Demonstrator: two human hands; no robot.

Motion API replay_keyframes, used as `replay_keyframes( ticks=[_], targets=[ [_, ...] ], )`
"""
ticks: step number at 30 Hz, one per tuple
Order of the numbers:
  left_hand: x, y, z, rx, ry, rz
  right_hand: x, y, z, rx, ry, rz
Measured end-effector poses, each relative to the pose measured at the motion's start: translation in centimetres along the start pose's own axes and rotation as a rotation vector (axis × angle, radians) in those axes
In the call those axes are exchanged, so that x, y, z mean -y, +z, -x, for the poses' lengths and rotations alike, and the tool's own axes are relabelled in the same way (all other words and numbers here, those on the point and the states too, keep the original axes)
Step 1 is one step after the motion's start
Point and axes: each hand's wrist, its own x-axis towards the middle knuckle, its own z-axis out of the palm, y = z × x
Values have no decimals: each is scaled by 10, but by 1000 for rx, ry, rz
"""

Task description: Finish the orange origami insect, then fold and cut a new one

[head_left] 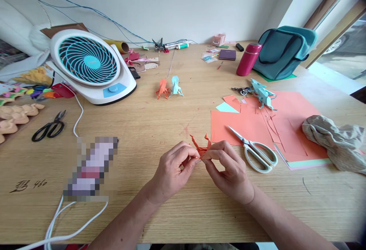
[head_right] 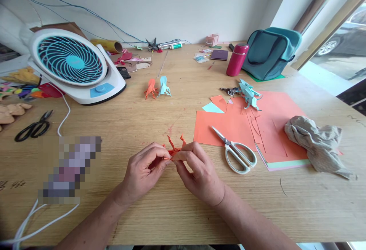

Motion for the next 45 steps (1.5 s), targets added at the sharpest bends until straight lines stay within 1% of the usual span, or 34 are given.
replay_keyframes(
  ticks=[6, 13, 18, 22, 26, 28, 29, 31, 32, 33, 34, 35, 37, 38, 39, 40, 43, 45],
  targets=[
    [0, 1, 1, -8, -77, 54, -2, 1, 1, -9, 14, 2],
    [0, 0, 1, 6, -63, 11, -1, 1, 1, 4, -3, 7],
    [1, 0, 1, 5, -99, 52, -1, 1, 2, 11, 15, 21],
    [0, 0, -2, -3, -40, 68, -2, 2, 4, 26, 16, 14],
    [-3, -4, -1, -1, -26, 90, -3, 2, 4, 28, -3, 6],
    [-4, -5, 2, -45, -14, 87, -3, 1, 4, 2, -16, 17],
    [-4, -6, 5, -93, -2, 76, -4, 0, 4, -19, -17, 29],
    [-3, -4, 8, -243, 10, 62, -4, -1, 3, -78, -13, 60],
    [-1, -3, 9, -329, -15, 69, -5, -2, 2, -113, -10, 75],
    [1, -1, 9, -401, -80, 92, -5, -2, 2, -147, -8, 86],
    [3, 2, 9, -439, -181, 130, -6, -2, 2, -176, -7, 91],
    [5, 4, 7, -431, -304, 179, -6, -2, 2, -199, -6, 87],
    [8, 8, 3, -255, -493, 330, -6, -1, 2, -220, 4, 46],
    [9, 10, 0, -159, -550, 416, -7, 0, 2, -222, 21, 9],
    [9, 10, -1, -84, -581, 499, -7, 2, 3, -219, 45, -33],
    [9, 11, -3, -48, -594, 568, -7, 3, 3, -215, 74, -75],
    [8, 10, -4, -55, -573, 672, -7, 6, 4, -201, 155, -160],
    [9, 11, -3, -62, -553, 706, -7, 8, 4, -183, 161, -154]
  ],
)
